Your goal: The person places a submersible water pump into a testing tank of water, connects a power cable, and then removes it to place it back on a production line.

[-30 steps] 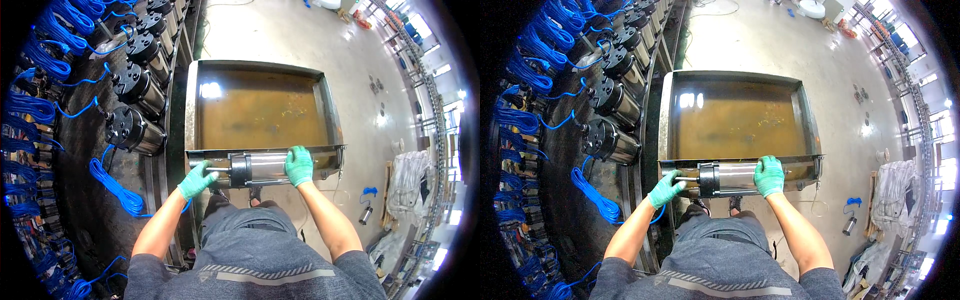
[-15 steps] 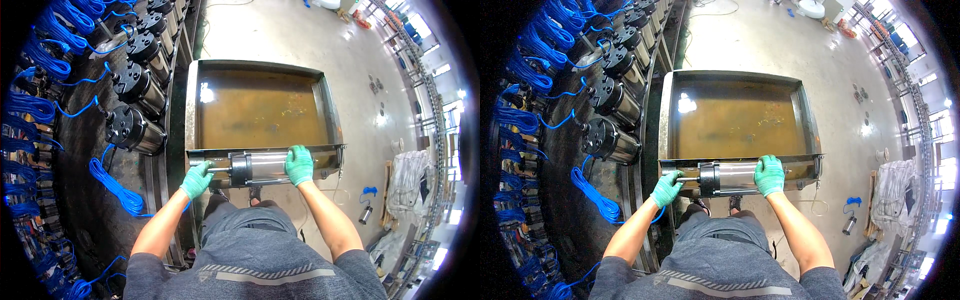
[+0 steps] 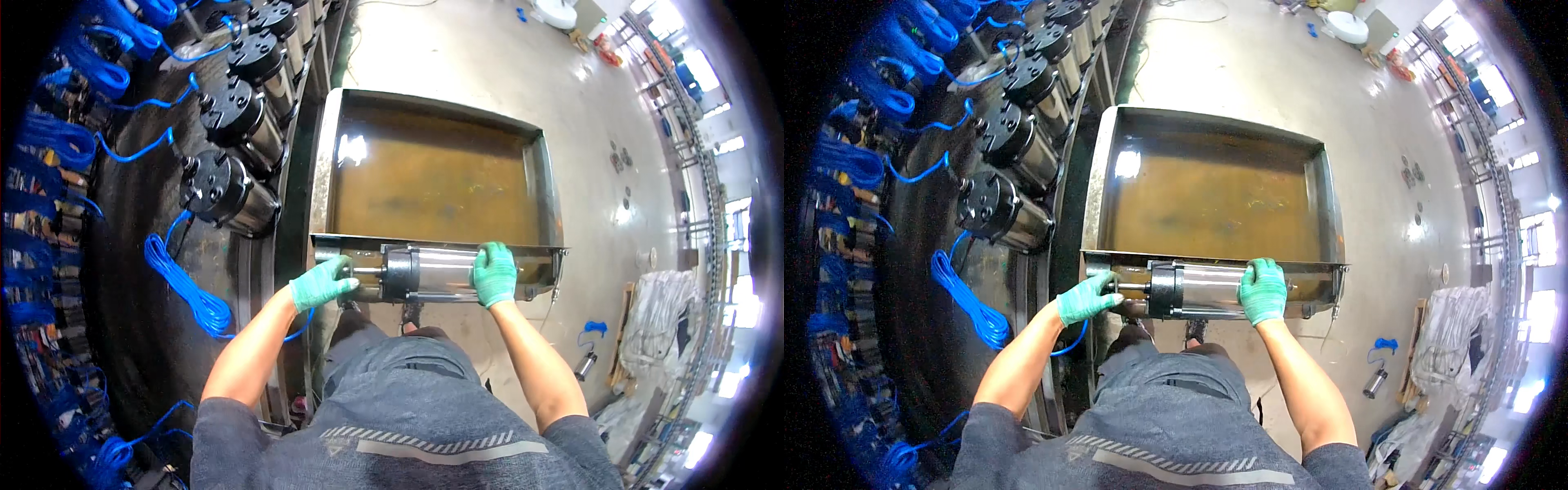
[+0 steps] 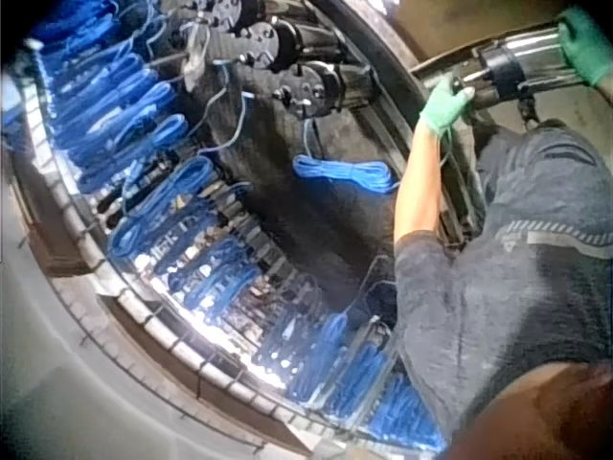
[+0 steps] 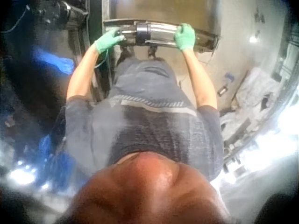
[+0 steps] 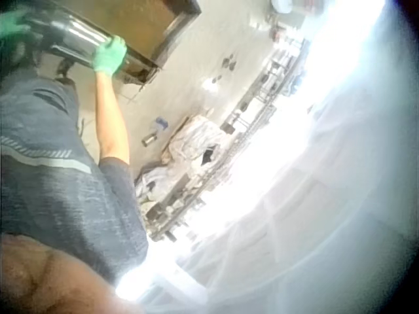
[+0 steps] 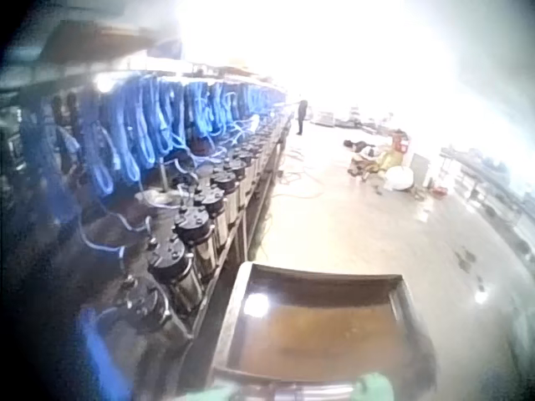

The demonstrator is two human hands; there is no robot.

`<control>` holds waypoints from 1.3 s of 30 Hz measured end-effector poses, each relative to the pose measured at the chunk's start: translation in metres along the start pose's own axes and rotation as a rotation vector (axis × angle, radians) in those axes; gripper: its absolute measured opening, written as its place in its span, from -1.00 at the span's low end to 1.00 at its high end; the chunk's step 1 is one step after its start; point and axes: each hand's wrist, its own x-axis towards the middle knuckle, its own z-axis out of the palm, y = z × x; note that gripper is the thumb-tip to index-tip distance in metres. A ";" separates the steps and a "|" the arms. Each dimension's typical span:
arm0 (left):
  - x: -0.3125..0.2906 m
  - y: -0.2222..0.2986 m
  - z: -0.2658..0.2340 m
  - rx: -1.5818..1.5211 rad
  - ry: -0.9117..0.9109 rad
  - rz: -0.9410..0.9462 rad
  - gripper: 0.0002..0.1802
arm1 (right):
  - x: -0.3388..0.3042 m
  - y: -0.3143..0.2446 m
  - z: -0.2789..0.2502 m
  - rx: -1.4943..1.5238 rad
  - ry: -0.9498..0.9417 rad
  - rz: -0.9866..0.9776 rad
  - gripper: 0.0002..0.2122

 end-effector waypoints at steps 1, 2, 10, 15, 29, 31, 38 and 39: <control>0.001 0.010 -0.001 0.176 0.012 -0.015 -0.47 | -0.001 0.001 0.000 0.001 0.005 -0.002 -0.89; 0.002 0.015 0.003 0.236 0.095 0.012 -0.61 | -0.001 0.002 0.001 0.003 0.009 -0.005 -0.89; 0.001 -0.006 0.019 -0.096 0.194 0.106 -0.50 | -0.001 0.002 0.003 -0.019 -0.016 -0.006 -0.85; 0.003 -0.012 0.023 0.173 0.277 0.208 -0.53 | -0.001 0.002 0.004 -0.012 -0.010 -0.009 -0.85; 0.000 0.002 0.013 -0.350 0.014 -0.006 -0.27 | 0.000 -0.001 0.002 -0.022 -0.013 0.001 -0.87; 0.002 -0.011 0.016 -0.144 0.136 0.212 -0.29 | -0.001 -0.002 0.002 -0.027 -0.013 -0.008 -0.87; 0.003 0.002 0.011 0.071 0.111 0.093 -0.70 | 0.000 -0.001 0.002 -0.024 -0.018 -0.002 -0.87; 0.003 0.001 0.015 0.083 0.162 0.100 -0.70 | 0.000 -0.003 0.001 -0.021 -0.017 -0.003 -0.87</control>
